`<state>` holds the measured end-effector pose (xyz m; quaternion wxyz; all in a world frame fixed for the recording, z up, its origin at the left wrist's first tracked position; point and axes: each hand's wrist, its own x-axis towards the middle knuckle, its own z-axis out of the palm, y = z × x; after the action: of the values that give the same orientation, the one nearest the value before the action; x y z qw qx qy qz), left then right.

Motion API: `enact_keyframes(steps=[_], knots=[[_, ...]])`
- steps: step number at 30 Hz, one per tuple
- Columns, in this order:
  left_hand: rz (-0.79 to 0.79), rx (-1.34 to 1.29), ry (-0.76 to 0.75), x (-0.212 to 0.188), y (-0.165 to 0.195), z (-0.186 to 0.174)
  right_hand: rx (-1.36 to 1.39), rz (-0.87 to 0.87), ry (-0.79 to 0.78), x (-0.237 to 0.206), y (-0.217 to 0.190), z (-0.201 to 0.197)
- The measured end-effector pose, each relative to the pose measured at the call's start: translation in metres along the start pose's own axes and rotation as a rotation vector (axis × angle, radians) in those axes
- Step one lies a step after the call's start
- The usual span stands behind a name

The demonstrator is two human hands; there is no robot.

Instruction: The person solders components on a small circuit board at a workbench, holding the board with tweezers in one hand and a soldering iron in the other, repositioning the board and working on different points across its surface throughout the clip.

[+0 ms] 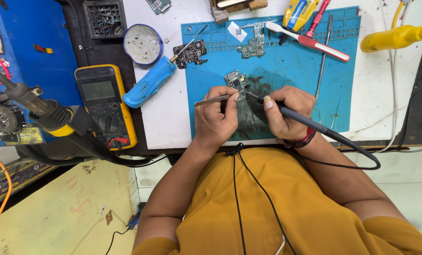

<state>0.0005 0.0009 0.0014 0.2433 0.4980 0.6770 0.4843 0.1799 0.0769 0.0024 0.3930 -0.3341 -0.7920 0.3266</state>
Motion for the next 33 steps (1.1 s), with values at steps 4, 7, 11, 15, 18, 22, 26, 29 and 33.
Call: enact_keyframes(steps=[4,7,11,15,18,22,26,29,33], knots=[[0.048,-0.002,0.010,0.0001,-0.0005,0.0000,-0.018,0.011,-0.006,0.0002,-0.0003,-0.0008],[0.028,0.003,-0.002,0.0001,-0.0008,-0.0005,-0.011,0.010,-0.006,0.0001,-0.0008,-0.0006],[0.042,0.002,-0.005,0.0002,-0.0005,-0.0008,0.009,0.003,-0.003,0.0004,-0.0009,-0.0004],[0.035,-0.006,-0.002,0.0004,0.0000,-0.0009,-0.007,0.001,0.004,0.0007,-0.0004,-0.0003],[0.020,-0.002,-0.011,0.0003,-0.0001,-0.0010,-0.003,0.009,-0.003,0.0003,-0.0004,-0.0001],[0.024,0.004,-0.008,0.0006,-0.0006,-0.0008,0.001,0.002,-0.006,0.0004,-0.0003,-0.0006],[0.044,0.002,-0.004,0.0009,-0.0004,-0.0007,-0.007,0.006,-0.008,0.0008,-0.0001,-0.0006],[0.038,0.002,-0.001,0.0008,0.0000,-0.0010,-0.007,0.009,-0.015,0.0008,-0.0002,-0.0006],[0.030,-0.004,-0.004,0.0005,0.0002,-0.0007,-0.016,-0.002,-0.006,0.0011,-0.0003,-0.0008]])
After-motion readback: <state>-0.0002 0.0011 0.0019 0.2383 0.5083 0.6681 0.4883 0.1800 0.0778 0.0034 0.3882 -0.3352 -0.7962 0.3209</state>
